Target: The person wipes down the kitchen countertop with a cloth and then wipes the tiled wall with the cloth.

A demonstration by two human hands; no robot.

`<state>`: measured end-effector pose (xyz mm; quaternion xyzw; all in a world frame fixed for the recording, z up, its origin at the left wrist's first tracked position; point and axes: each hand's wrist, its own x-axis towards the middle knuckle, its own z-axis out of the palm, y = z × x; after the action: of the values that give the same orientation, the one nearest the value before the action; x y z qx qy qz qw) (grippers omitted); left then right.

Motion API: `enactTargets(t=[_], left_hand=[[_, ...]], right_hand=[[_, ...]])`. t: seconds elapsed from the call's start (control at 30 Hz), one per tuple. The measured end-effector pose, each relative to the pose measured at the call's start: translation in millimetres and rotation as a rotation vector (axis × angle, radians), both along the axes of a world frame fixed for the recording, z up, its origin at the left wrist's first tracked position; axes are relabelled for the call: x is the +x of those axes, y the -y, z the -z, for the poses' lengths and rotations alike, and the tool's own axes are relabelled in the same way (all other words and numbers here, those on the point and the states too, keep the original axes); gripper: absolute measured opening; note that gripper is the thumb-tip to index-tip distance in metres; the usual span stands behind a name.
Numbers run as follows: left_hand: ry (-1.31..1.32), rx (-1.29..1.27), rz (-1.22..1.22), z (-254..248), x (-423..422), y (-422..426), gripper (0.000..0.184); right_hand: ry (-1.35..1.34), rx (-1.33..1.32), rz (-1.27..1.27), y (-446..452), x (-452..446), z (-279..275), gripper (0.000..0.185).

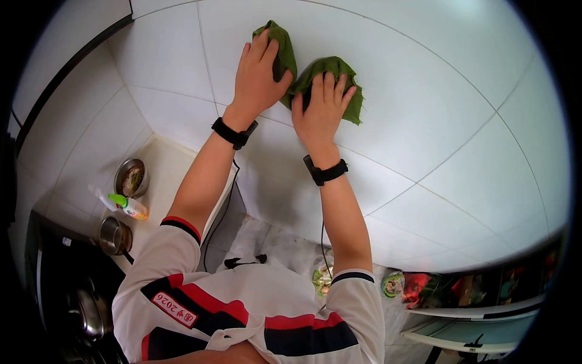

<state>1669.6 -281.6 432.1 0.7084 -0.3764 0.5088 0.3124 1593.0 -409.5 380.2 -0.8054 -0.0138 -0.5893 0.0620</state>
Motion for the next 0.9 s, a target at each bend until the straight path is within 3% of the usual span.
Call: enactTargets(t=[0.23, 0.53, 0.67, 0.9], left_hand=[[0.087, -0.037, 0.007, -24.7, 10.0, 2.3, 0.058], [0.13, 0.012, 0.126, -11.9, 10.0, 19.8, 0.061], [0.14, 0.001, 0.028, -34.9, 26.9, 21.4, 0.065], [-0.031, -0.068, -0.222, -10.1, 81.6, -39.3, 0.071]], right_hand=[[0.028, 0.004, 0.024, -2.3, 3.3, 1.5, 0.052], [0.023, 0.008, 0.058, -3.0, 7.2, 8.1, 0.051], [0.034, 0.034, 0.067, -6.0, 9.6, 6.6, 0.049], [0.018, 0.025, -0.013, -7.3, 6.5, 9.3, 0.048]])
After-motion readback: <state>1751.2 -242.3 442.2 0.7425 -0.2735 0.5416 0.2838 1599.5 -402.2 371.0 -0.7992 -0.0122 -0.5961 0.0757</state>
